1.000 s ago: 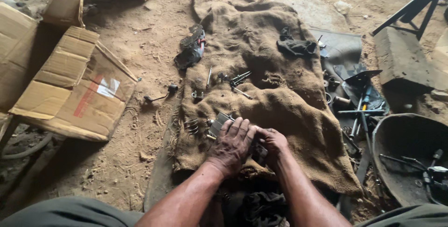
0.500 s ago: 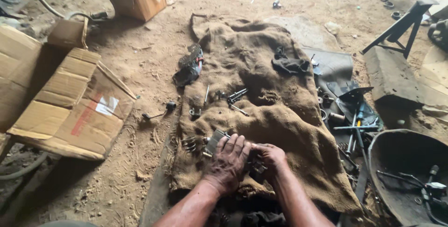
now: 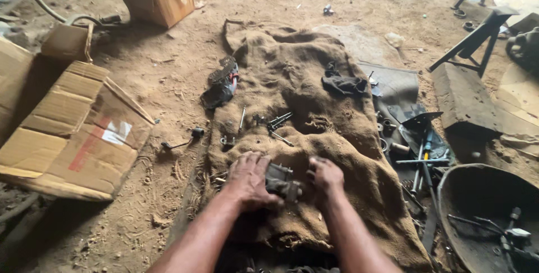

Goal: The person assembles a cylindrical mechanical part on a cloth on the floor, using a screwdriver to tighten screws and aligning components by hand.

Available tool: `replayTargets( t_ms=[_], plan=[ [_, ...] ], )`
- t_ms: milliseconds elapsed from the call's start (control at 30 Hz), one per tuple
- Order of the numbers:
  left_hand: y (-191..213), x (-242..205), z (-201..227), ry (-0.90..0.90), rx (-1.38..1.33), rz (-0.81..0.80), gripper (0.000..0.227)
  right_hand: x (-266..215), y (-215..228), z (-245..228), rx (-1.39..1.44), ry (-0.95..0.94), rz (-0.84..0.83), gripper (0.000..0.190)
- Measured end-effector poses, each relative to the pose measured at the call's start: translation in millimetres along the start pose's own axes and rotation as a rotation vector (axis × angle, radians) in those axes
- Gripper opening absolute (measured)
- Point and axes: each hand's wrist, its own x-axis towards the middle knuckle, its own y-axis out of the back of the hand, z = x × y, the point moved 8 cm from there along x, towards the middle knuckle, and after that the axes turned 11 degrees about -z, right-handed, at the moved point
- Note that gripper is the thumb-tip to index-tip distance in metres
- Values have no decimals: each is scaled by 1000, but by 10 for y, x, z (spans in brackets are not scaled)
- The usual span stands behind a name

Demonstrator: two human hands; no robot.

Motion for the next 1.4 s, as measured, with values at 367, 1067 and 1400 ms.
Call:
replayTargets(
  t_ms=[367,1067,1400],
  plan=[
    [381,-583,-102,-102,-254,541,86,677,-1172,-563,-1495,476,-202,29],
    [270,-572,-62,-22,-247,462,96,317,-1155,-447,-1698,11,-136,33],
    [230,-538,-77,-61,-257,525,101,443,-1123,-437,-1627,-59,-93,28]
  ],
)
